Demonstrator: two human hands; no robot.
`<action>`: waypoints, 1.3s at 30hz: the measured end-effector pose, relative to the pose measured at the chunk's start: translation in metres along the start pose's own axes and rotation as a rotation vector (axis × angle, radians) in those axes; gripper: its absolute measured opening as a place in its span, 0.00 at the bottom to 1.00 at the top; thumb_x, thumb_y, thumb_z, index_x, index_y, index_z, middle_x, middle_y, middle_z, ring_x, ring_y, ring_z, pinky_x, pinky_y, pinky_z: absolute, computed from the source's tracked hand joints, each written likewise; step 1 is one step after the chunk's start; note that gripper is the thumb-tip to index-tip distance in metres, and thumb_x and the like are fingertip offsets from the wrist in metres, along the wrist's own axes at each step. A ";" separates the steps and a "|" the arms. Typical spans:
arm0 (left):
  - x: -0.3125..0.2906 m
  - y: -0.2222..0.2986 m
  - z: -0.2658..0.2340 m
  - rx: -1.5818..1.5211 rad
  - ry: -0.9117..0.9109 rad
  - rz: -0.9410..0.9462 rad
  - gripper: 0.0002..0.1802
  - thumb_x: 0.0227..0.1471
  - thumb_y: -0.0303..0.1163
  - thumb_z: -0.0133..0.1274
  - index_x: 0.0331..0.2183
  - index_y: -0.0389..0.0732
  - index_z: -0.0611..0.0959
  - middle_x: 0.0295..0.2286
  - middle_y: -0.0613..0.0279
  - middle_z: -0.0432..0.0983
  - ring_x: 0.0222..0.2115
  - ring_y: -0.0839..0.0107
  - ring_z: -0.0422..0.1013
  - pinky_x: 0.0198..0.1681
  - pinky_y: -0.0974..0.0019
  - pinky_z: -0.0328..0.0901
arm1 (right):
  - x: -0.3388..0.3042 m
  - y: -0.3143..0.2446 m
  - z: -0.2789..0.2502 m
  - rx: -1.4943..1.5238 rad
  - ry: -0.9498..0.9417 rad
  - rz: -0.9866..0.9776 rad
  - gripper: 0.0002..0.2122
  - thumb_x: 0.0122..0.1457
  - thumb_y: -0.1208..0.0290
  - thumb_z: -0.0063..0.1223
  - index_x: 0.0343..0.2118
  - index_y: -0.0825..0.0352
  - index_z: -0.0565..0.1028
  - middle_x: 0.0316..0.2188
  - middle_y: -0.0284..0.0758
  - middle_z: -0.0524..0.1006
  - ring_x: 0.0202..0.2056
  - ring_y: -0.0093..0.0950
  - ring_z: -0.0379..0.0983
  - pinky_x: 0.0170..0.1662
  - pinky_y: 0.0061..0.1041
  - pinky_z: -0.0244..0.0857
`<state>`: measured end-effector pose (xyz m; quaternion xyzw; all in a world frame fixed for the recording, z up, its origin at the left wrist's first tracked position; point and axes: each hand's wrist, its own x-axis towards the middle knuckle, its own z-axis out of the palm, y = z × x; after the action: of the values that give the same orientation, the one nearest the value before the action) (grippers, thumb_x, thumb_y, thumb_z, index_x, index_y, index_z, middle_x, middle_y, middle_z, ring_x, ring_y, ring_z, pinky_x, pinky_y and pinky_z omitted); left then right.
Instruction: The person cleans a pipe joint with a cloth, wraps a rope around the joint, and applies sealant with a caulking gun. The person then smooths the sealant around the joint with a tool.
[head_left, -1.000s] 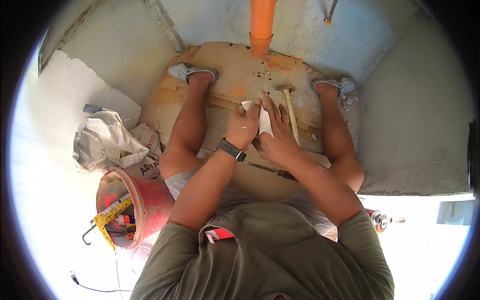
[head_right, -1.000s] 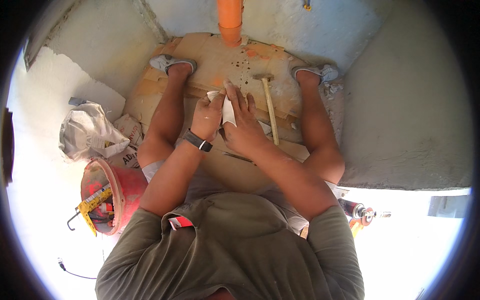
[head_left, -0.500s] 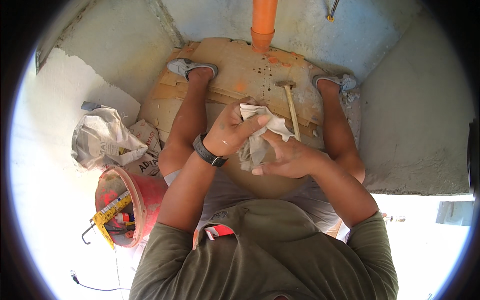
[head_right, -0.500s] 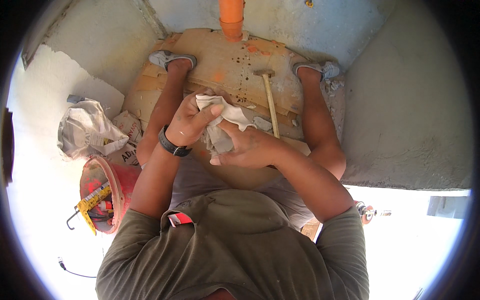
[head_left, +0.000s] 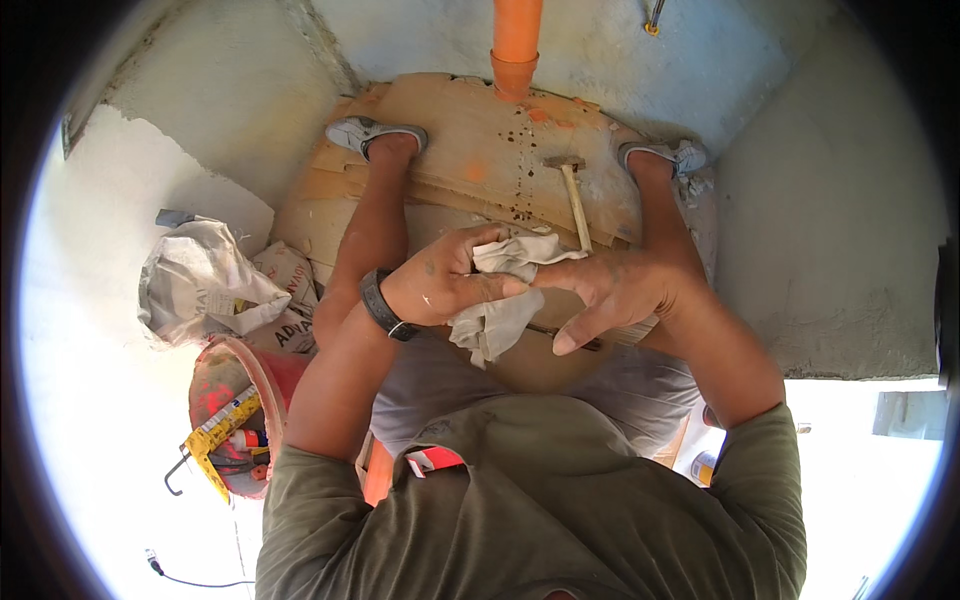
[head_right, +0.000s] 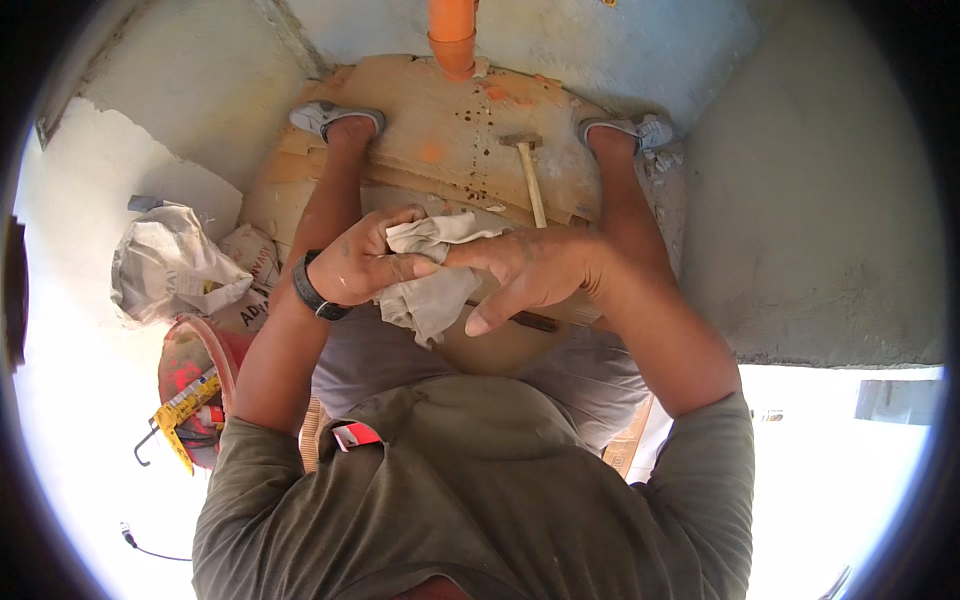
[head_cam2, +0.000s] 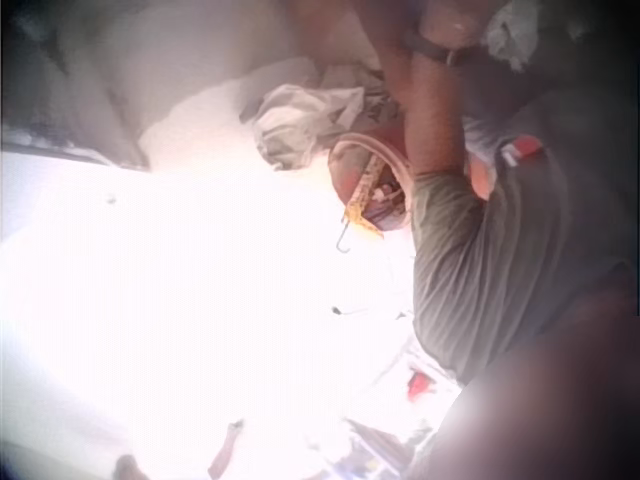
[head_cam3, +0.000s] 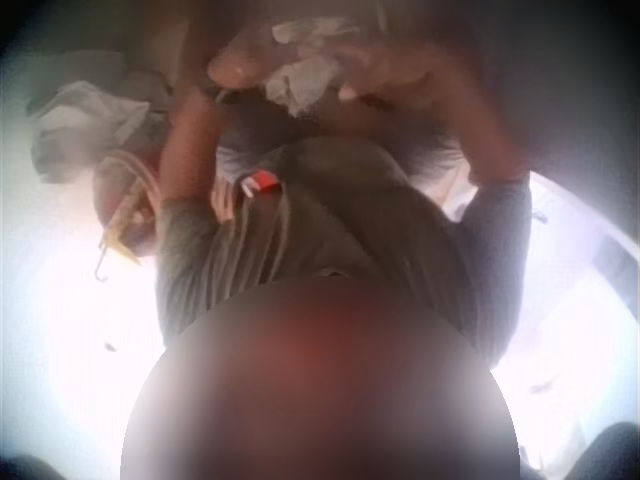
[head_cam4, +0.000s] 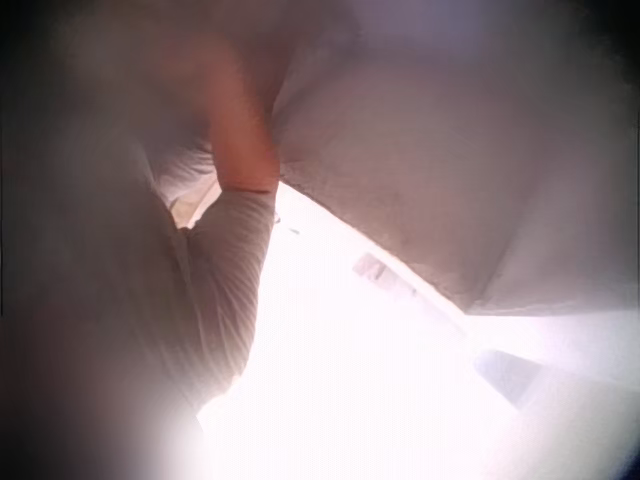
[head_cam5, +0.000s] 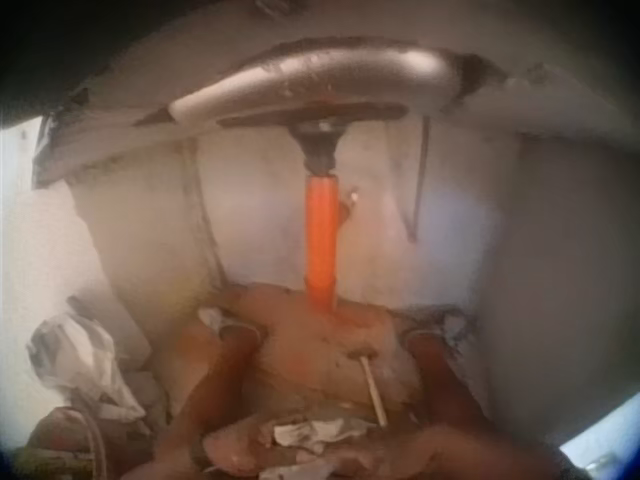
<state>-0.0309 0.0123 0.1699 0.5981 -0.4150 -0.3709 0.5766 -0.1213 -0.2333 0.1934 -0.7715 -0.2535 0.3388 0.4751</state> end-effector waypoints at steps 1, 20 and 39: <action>-0.001 -0.001 -0.005 0.125 -0.020 -0.024 0.17 0.56 0.32 0.58 0.45 0.34 0.78 0.38 0.63 0.79 0.35 0.77 0.71 0.42 0.72 0.67 | -0.003 -0.002 -0.004 -0.064 0.053 0.045 0.42 0.51 0.56 0.64 0.66 0.67 0.56 0.67 0.50 0.52 0.67 0.40 0.51 0.65 0.31 0.50; 0.034 -0.031 0.012 0.291 0.498 0.388 0.24 0.58 0.30 0.51 0.55 0.37 0.71 0.42 0.64 0.76 0.40 0.72 0.74 0.43 0.68 0.69 | 0.039 -0.002 0.033 -0.907 0.934 0.004 0.46 0.49 0.69 0.64 0.69 0.51 0.47 0.68 0.53 0.43 0.67 0.56 0.44 0.66 0.57 0.42; 0.031 -0.061 0.034 -0.669 0.535 -0.098 0.19 0.60 0.36 0.49 0.50 0.39 0.78 0.36 0.67 0.77 0.36 0.76 0.73 0.37 0.71 0.66 | 0.060 0.017 0.029 -0.631 0.937 0.146 0.59 0.43 0.62 0.71 0.70 0.55 0.34 0.62 0.56 0.58 0.66 0.55 0.50 0.66 0.60 0.38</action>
<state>-0.0466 -0.0298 0.1079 0.4725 -0.0788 -0.3440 0.8076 -0.1040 -0.1817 0.1514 -0.9595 -0.0507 -0.0995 0.2588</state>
